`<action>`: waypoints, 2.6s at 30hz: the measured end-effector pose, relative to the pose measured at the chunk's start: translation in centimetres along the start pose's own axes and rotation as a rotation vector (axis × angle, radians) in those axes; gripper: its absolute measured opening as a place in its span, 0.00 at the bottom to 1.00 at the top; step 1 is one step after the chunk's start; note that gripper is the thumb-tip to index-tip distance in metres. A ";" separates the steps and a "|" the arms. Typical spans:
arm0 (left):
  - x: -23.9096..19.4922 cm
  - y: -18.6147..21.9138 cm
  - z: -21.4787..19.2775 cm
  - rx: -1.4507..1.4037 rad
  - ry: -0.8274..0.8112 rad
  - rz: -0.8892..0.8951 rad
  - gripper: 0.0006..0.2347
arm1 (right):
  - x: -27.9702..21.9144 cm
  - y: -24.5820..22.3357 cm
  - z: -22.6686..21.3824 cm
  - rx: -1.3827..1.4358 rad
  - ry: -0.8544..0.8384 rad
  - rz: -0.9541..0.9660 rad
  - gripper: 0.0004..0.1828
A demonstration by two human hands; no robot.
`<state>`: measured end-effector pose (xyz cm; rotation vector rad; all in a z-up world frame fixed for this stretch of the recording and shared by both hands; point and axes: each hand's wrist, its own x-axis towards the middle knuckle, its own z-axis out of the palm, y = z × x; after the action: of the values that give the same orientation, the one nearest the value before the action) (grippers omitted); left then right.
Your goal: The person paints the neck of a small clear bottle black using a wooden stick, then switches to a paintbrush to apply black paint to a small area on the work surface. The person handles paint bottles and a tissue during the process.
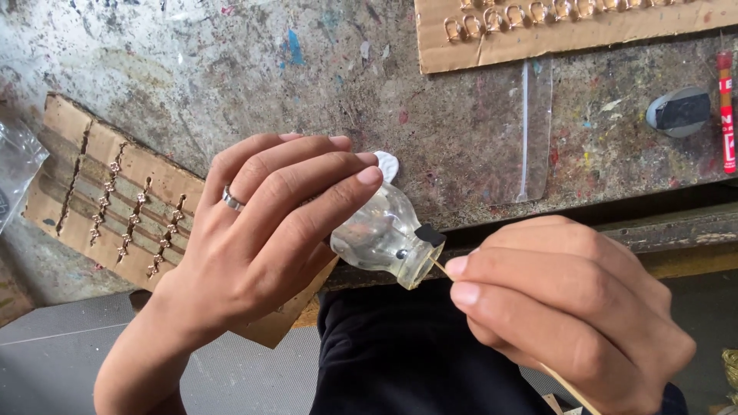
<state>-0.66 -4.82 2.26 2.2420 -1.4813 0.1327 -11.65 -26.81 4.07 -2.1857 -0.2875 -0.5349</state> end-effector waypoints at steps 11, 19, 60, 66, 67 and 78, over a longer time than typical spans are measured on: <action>-0.1 -0.2 0.0 -0.012 0.001 -0.009 0.15 | -0.8 -0.3 -2.1 0.067 -0.118 0.166 0.09; -0.4 -0.6 0.0 0.013 0.028 -0.043 0.14 | -12.2 7.5 -4.8 0.137 0.157 -0.034 0.14; 0.0 0.0 -0.3 0.012 0.018 -0.012 0.15 | 0.0 1.0 -2.7 -0.010 -0.291 -0.037 0.13; 0.0 0.0 -0.4 0.008 0.016 -0.008 0.15 | 0.5 1.3 -2.2 0.039 -0.254 -0.069 0.11; 0.0 0.0 -0.5 0.000 0.011 -0.011 0.16 | 0.4 1.3 -2.8 0.062 -0.300 -0.024 0.12; -0.6 -0.6 -0.5 0.036 0.017 -0.038 0.13 | -15.9 8.3 -8.9 0.031 -0.112 -0.045 0.18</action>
<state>-0.36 -3.90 2.31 2.2911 -1.4376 0.1674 -24.95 -39.21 -4.24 -2.1874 -0.4030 -0.4307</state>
